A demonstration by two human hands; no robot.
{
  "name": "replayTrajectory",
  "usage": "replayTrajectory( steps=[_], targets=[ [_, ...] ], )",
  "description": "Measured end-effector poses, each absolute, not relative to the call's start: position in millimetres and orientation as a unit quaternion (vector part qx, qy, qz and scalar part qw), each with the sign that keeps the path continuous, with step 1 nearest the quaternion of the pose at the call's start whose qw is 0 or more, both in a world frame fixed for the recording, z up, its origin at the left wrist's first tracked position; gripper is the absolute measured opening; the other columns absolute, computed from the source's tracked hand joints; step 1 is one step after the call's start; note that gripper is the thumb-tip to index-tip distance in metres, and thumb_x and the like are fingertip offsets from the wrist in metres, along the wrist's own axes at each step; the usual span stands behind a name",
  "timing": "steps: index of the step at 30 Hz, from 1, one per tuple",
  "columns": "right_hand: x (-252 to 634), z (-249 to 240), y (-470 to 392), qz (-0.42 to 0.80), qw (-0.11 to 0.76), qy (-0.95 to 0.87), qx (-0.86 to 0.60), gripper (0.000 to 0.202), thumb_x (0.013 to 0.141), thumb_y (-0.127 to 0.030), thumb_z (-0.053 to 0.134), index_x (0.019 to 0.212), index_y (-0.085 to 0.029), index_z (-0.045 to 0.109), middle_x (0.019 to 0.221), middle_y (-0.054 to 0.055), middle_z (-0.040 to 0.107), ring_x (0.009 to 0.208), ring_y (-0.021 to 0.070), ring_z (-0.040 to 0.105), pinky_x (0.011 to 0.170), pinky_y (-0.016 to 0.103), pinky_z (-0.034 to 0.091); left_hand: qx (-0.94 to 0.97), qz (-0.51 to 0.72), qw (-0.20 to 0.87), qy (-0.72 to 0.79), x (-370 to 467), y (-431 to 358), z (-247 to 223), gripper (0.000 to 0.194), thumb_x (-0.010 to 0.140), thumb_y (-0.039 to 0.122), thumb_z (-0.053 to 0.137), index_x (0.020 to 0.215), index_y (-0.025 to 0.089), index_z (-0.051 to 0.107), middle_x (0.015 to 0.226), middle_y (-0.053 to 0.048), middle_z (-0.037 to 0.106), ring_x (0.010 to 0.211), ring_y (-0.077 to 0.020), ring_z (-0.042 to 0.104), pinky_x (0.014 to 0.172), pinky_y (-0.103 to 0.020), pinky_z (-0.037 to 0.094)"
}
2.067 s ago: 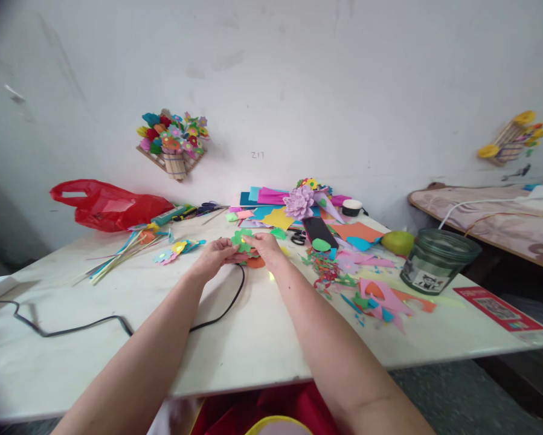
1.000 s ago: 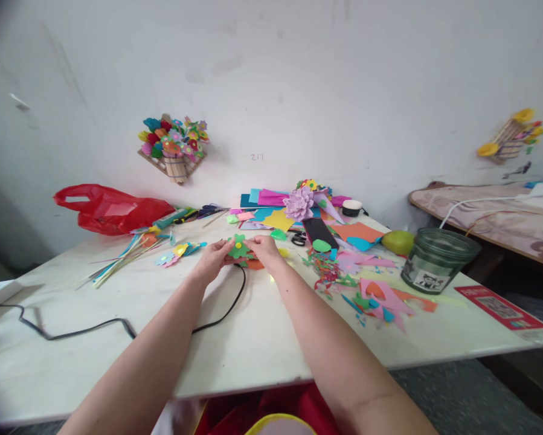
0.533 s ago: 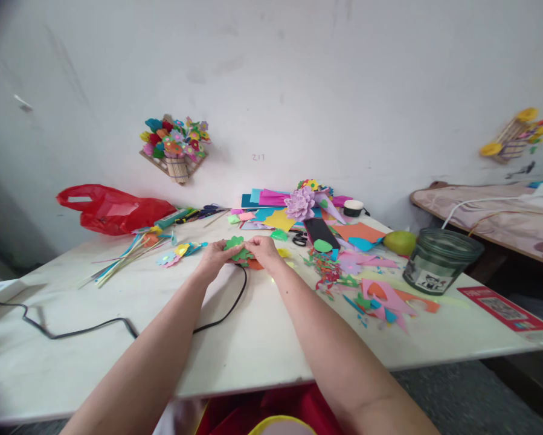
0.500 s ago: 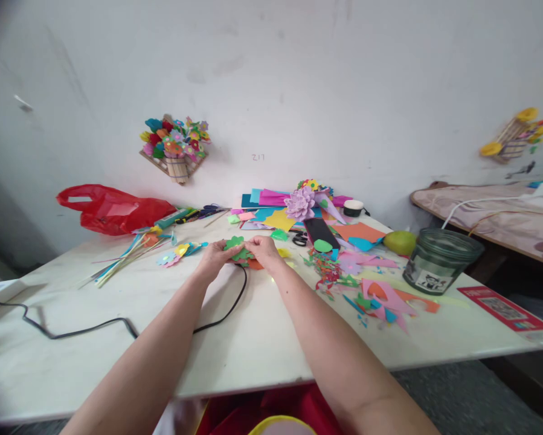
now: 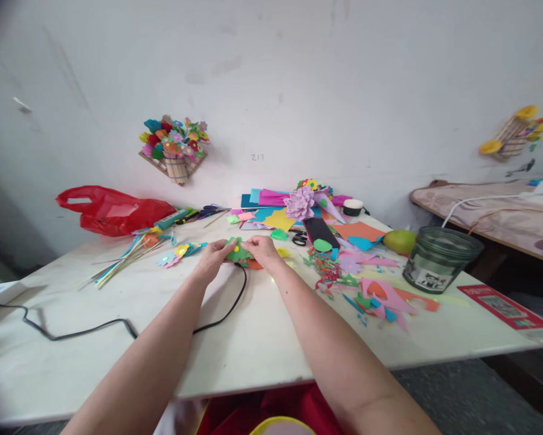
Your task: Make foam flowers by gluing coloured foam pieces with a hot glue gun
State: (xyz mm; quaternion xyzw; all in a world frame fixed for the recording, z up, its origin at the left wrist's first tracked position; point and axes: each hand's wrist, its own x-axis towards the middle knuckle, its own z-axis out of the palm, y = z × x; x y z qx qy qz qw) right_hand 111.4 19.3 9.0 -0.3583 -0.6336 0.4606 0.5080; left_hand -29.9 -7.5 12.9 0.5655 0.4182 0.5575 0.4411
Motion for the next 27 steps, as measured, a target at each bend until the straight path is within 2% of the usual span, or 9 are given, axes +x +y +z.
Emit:
replayTrajectory(
  steps=[3, 7, 11, 19, 23, 27],
  targets=[
    [111.5, 7.9, 19.8, 0.488, 0.492, -0.628, -0.353, 0.026, 0.06, -0.041, 0.059, 0.063, -0.015, 0.057, 0.055, -0.002, 0.054, 0.052, 0.0098, 0.05, 0.049, 0.021, 0.037, 0.557, 0.582, 0.429, 0.408, -30.0, -5.0, 10.7, 0.035, 0.058, 0.046, 0.064, 0.057, 0.013, 0.052, 0.048, 0.002, 0.051, 0.045, -0.0073, 0.048, 0.049, -0.02, 0.043],
    [112.6, 7.1, 20.7, 0.5, 0.492, -0.613, -0.364, 0.023, 0.06, -0.037, 0.061, 0.064, -0.015, 0.057, 0.059, -0.001, 0.056, 0.058, 0.0112, 0.054, 0.053, 0.022, 0.039, 0.531, 0.598, 0.449, 0.399, -30.4, -4.3, 10.0, 0.036, 0.059, 0.048, 0.062, 0.06, 0.013, 0.053, 0.052, 0.001, 0.053, 0.05, -0.009, 0.05, 0.054, -0.023, 0.045],
    [113.9, 8.1, 20.7, 0.488, 0.493, -0.616, -0.372, 0.023, 0.058, -0.037, 0.061, 0.06, -0.015, 0.055, 0.056, -0.002, 0.055, 0.054, 0.0101, 0.052, 0.053, 0.023, 0.039, 0.533, 0.581, 0.464, 0.404, -31.0, -6.8, 11.7, 0.044, 0.063, 0.055, 0.053, 0.07, 0.012, 0.059, 0.06, -0.003, 0.059, 0.057, -0.0126, 0.055, 0.055, -0.023, 0.044],
    [114.7, 9.0, 20.4, 0.471, 0.49, -0.642, -0.356, 0.024, 0.057, -0.037, 0.062, 0.057, -0.015, 0.054, 0.05, -0.003, 0.05, 0.049, 0.0089, 0.046, 0.051, 0.022, 0.037, 0.568, 0.571, 0.4, 0.438, -33.8, -2.6, 5.8, 0.034, 0.058, 0.046, 0.063, 0.055, 0.013, 0.056, 0.046, 0.002, 0.051, 0.045, -0.0082, 0.048, 0.045, -0.019, 0.035],
    [113.9, 9.6, 19.1, 0.484, 0.49, -0.634, -0.351, 0.022, 0.06, -0.037, 0.059, 0.058, -0.015, 0.054, 0.051, -0.004, 0.05, 0.049, 0.0091, 0.048, 0.05, 0.022, 0.036, 0.556, 0.58, 0.403, 0.438, -31.1, -2.6, 6.9, 0.035, 0.058, 0.047, 0.062, 0.057, 0.013, 0.056, 0.046, 0.002, 0.051, 0.046, -0.0087, 0.049, 0.047, -0.02, 0.038],
    [113.6, 9.7, 19.7, 0.474, 0.493, -0.633, -0.362, 0.023, 0.059, -0.037, 0.06, 0.058, -0.015, 0.053, 0.05, -0.004, 0.05, 0.047, 0.0086, 0.045, 0.049, 0.022, 0.035, 0.543, 0.571, 0.451, 0.419, -29.1, -6.6, 11.9, 0.041, 0.062, 0.053, 0.056, 0.068, 0.012, 0.06, 0.055, -0.001, 0.058, 0.052, -0.0116, 0.054, 0.055, -0.024, 0.045]
  ],
)
